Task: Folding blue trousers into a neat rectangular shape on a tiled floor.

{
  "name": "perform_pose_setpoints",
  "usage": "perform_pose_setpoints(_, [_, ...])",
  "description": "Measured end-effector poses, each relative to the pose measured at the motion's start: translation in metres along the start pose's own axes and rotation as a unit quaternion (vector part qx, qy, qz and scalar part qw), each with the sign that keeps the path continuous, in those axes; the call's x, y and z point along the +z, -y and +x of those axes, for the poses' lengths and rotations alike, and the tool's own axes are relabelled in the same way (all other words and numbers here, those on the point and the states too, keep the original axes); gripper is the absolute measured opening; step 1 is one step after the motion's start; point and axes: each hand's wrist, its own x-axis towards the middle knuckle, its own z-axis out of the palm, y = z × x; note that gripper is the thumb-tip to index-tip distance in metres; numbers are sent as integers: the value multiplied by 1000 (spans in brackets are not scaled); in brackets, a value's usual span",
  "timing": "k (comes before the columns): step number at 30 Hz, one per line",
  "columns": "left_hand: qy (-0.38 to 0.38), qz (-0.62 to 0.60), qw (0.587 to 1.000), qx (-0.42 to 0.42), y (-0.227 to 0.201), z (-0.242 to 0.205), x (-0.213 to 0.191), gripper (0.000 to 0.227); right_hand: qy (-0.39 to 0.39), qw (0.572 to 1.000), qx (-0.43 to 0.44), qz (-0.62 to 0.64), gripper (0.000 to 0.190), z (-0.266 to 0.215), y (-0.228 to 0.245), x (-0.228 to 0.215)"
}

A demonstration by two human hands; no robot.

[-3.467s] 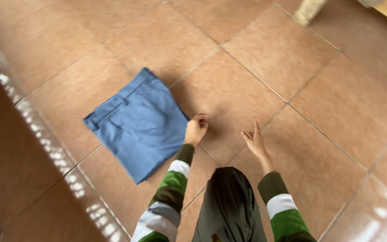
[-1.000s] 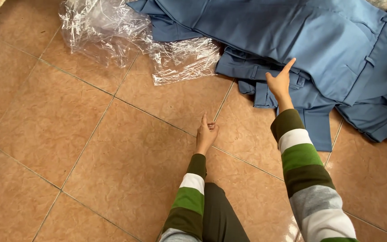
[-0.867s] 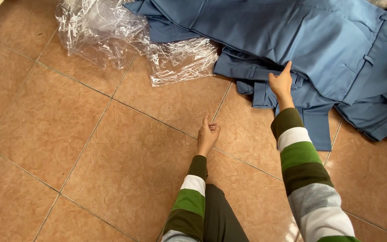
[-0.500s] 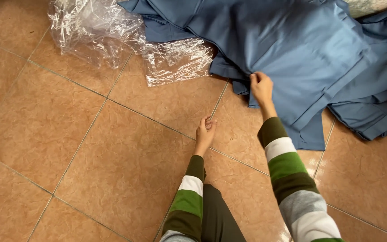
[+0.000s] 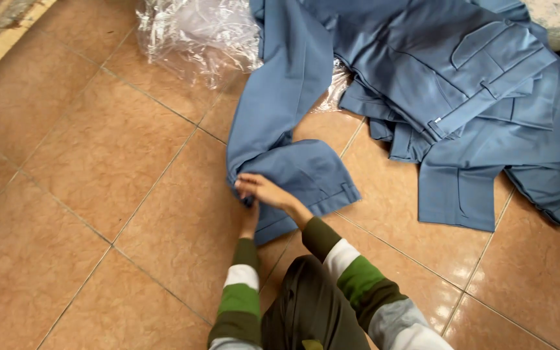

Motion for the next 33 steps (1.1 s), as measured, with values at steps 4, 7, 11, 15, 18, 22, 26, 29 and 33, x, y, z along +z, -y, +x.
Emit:
perform_pose_setpoints(4, [81, -78, 949, -294, 77, -10, -82, 64, 26, 962, -91, -254, 47, -21, 0, 27])
perform_pose_setpoints(7, [88, -32, 925, -368, 106, -20, -167, 70, -79, 771, 46, -630, 90, -21, -46, 29])
perform_pose_setpoints(11, [2, -138, 933, -333, 107, -32, -252, 64, -89, 851, 106, -506, 132, -31, -81, 67])
perform_pose_setpoints(15, [-44, -240, 923, -296, 101, -46, -325, 70, -115, 975, 92, -166, 109, -47, -42, 123])
perform_pose_setpoints(18, [-105, -347, 878, -313, 107, -57, -379, 59, -107, 973, 151, -141, 82, -17, -96, 153])
perform_pose_setpoints(22, [-169, -340, 859, -343, 130, -70, -450, 56, -20, 973, 213, -83, 69, -5, -51, 212])
perform_pose_setpoints(26, [-230, -205, 836, -454, 171, -98, -495, 72, 56, 973, 224, -14, 75, -10, 21, 299])
perform_pose_setpoints(29, [-370, -177, 832, -373, 193, -121, -514, 67, 124, 966, 216, 68, 59, -14, 39, 348])
perform_pose_setpoints(33, [-214, -300, 895, -250, 107, -118, -570, 66, 129, 943, 184, 247, 15, -51, 65, 436])
